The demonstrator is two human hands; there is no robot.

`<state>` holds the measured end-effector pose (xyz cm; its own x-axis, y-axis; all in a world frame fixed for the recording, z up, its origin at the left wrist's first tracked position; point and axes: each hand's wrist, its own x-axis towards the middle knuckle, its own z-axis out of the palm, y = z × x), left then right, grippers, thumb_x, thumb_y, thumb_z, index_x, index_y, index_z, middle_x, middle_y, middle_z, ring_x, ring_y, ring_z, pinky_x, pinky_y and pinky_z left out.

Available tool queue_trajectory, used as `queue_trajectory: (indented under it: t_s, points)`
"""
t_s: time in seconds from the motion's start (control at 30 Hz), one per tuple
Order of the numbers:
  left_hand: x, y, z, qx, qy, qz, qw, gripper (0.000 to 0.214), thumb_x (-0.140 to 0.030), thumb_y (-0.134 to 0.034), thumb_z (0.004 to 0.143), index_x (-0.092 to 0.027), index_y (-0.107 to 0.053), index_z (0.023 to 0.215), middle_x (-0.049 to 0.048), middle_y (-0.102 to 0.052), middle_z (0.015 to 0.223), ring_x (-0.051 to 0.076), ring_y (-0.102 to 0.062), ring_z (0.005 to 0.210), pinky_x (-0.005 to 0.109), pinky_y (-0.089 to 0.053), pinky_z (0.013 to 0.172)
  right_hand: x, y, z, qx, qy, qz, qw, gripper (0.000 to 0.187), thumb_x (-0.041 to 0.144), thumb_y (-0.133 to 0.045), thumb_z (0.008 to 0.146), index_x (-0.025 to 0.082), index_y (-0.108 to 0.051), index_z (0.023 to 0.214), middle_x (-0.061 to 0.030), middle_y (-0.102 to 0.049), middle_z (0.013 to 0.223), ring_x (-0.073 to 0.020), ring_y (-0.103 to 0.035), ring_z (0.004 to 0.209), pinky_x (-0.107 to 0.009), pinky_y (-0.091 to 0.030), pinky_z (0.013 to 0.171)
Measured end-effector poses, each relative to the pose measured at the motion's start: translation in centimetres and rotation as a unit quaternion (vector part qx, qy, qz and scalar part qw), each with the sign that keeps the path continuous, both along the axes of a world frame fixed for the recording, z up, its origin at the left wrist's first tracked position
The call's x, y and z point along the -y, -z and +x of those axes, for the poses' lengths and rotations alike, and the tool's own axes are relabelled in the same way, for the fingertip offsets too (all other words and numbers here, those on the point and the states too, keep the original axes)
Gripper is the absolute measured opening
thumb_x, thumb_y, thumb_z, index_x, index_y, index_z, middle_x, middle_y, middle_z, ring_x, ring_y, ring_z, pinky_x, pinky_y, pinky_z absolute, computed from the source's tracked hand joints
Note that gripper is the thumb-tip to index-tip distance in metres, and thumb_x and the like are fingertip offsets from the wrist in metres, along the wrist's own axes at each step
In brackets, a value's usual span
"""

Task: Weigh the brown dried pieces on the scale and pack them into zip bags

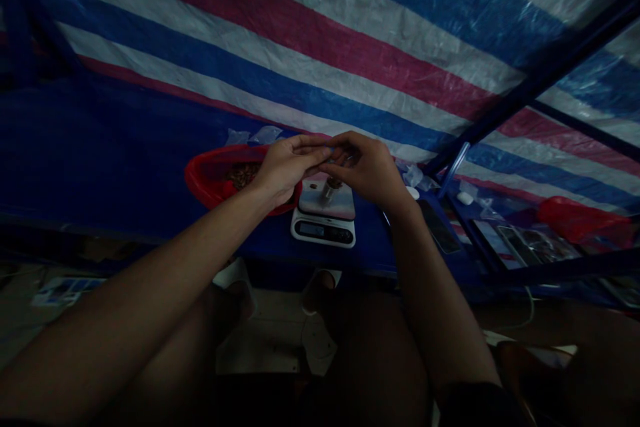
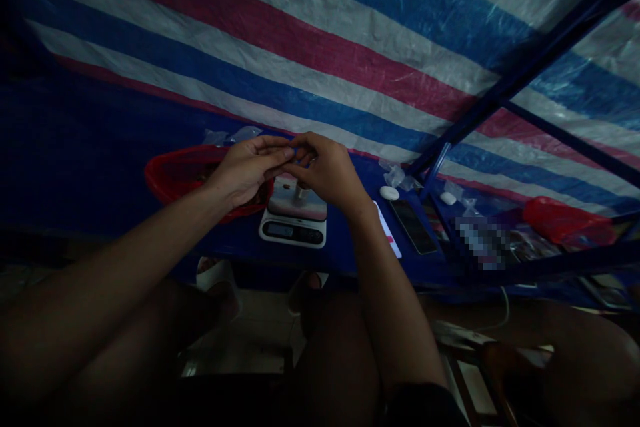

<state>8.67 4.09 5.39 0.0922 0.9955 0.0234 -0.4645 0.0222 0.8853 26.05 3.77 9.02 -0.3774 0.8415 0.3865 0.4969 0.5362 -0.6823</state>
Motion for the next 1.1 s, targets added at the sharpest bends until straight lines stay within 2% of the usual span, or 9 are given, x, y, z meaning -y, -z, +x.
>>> queue_trajectory:
  t_s: [0.13,0.27,0.43,0.57,0.73,1.1]
  points:
    - [0.1,-0.3,0.1,-0.001,-0.03,-0.006,1.0,0.026,-0.009,-0.091,0.081,-0.015,-0.073,0.099,0.0042,-0.08,0.099,0.017,-0.08,0.096,0.037,-0.064,0.1,0.2,-0.3,-0.7,0.019,0.038,0.036,0.998,0.022,0.028,-0.085,0.082,0.018,-0.078,0.101,-0.0053,-0.078,0.085,-0.0206,-0.073,0.075,-0.031,-0.06,0.068]
    - [0.0,0.0,-0.4,-0.007,-0.024,-0.003,1.0,0.02,-0.007,-0.085,0.086,-0.014,-0.074,0.102,0.0033,-0.08,0.098,0.015,-0.079,0.094,0.034,-0.064,0.099,0.4,-0.5,-0.6,0.029,0.049,0.044,0.997,0.012,0.025,-0.075,0.088,0.017,-0.081,0.095,-0.0078,-0.081,0.089,-0.0212,-0.074,0.078,-0.031,-0.058,0.07]
    - [-0.2,0.9,-1.1,-0.12,-0.009,0.057,0.991,0.019,-0.015,-0.086,0.087,-0.014,-0.079,0.104,0.0057,-0.082,0.095,0.017,-0.077,0.091,0.034,-0.062,0.094,0.1,-0.6,1.0,0.056,0.035,0.01,0.998,0.012,0.023,-0.074,0.087,0.017,-0.083,0.092,-0.0079,-0.083,0.089,-0.0226,-0.075,0.079,-0.032,-0.057,0.073]
    - [-0.6,1.7,-1.0,-0.221,0.012,0.129,0.967,0.015,-0.009,-0.08,0.088,-0.014,-0.082,0.101,0.0075,-0.084,0.1,0.019,-0.079,0.096,0.032,-0.06,0.091,-0.2,-0.5,2.4,0.105,0.026,-0.012,0.994,0.01,0.02,-0.073,0.085,0.018,-0.083,0.087,-0.0067,-0.083,0.086,-0.0225,-0.075,0.081,-0.032,-0.055,0.076]
    - [-0.5,2.0,-0.2,-0.317,0.003,0.159,0.935,0.02,-0.005,-0.079,0.086,-0.015,-0.082,0.103,0.0075,-0.085,0.099,0.021,-0.08,0.092,0.032,-0.061,0.086,-0.3,-0.4,2.9,0.159,0.018,-0.017,0.987,0.015,0.019,-0.069,0.088,0.017,-0.083,0.087,-0.005,-0.082,0.083,-0.0209,-0.073,0.076,-0.03,-0.05,0.072]
    - [-0.6,2.5,0.1,-0.356,-0.006,0.197,0.913,0.017,-0.011,-0.081,0.086,-0.015,-0.078,0.102,0.0075,-0.084,0.096,0.019,-0.079,0.088,0.029,-0.062,0.081,-0.3,-0.1,3.4,0.179,0.029,-0.004,0.983,0.018,0.016,-0.066,0.089,0.016,-0.083,0.092,-0.0068,-0.083,0.09,-0.0213,-0.073,0.081,-0.03,-0.05,0.074]
